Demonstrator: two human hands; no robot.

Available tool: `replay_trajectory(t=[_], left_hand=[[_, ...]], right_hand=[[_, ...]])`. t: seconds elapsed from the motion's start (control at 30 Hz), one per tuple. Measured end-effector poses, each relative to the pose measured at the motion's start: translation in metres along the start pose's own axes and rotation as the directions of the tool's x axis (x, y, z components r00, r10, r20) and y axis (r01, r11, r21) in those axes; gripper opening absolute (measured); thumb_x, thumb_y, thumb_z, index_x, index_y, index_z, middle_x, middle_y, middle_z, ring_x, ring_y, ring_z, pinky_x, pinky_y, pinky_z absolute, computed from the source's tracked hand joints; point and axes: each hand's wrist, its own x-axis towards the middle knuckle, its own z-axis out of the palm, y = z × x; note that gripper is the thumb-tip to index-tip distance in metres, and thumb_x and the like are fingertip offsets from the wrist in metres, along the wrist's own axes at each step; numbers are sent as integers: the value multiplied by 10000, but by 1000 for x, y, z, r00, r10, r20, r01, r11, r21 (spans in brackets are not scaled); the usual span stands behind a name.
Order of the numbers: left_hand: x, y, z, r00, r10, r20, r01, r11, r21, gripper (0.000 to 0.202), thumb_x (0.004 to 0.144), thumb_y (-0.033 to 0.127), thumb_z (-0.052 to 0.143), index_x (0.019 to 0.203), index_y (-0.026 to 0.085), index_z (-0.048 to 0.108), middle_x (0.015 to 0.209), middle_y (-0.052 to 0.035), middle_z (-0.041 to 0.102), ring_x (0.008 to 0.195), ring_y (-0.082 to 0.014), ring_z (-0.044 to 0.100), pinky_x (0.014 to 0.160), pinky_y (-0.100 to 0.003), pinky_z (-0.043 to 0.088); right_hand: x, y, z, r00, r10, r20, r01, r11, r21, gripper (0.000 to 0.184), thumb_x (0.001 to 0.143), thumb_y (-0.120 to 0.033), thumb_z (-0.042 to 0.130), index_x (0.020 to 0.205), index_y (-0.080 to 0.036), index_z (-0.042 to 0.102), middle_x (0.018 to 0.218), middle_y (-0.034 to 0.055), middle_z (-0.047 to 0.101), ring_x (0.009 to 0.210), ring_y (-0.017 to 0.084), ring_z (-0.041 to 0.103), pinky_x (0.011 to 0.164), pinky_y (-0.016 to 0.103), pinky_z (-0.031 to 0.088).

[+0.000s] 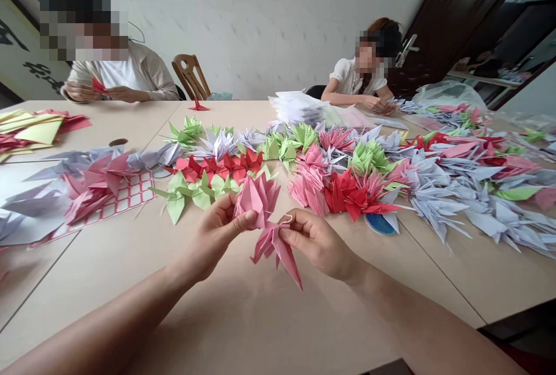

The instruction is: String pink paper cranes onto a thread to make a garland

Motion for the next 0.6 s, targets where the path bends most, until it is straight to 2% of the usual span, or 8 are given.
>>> replay_trajectory(t=[0.17, 0.37, 0.5, 0.6], left_hand=[[0, -1, 3, 997, -61, 56, 65, 995, -72, 251, 814, 378, 682, 948, 189, 586, 862, -6, 644, 778, -134, 600, 733, -276, 501], [-1, 1, 4, 1000, 13, -25, -10, 993, 119, 258, 819, 405, 668, 873, 180, 556, 818, 1, 618, 771, -135, 582, 725, -289, 507], [0, 1, 4, 999, 27, -25, -21, 979, 202, 283, 818, 434, 654, 876, 180, 542, 812, -3, 602, 757, -144, 566, 704, -308, 514], [1, -1, 2, 999, 22, -22, -17, 976, 219, 289, 821, 443, 648, 884, 184, 537, 822, -2, 604, 757, -144, 569, 704, -312, 513]], right_hand=[[2, 2, 1, 999, 32, -33, -30, 998, 60, 179, 858, -358, 598, 842, -189, 540, 762, -9, 568, 699, 126, 548, 648, 252, 455], [5, 8, 1, 995, 82, -57, -62, 957, 285, 170, 844, -351, 637, 848, -187, 591, 813, -13, 557, 755, 99, 522, 728, 230, 443], [5, 11, 1, 995, 94, -36, -75, 933, 351, 225, 833, -380, 663, 929, -183, 611, 889, -1, 588, 817, 99, 546, 792, 234, 457], [5, 11, 1, 995, 101, -24, -86, 932, 351, 261, 821, -380, 683, 964, -184, 589, 837, -12, 594, 737, 80, 557, 697, 197, 475]])
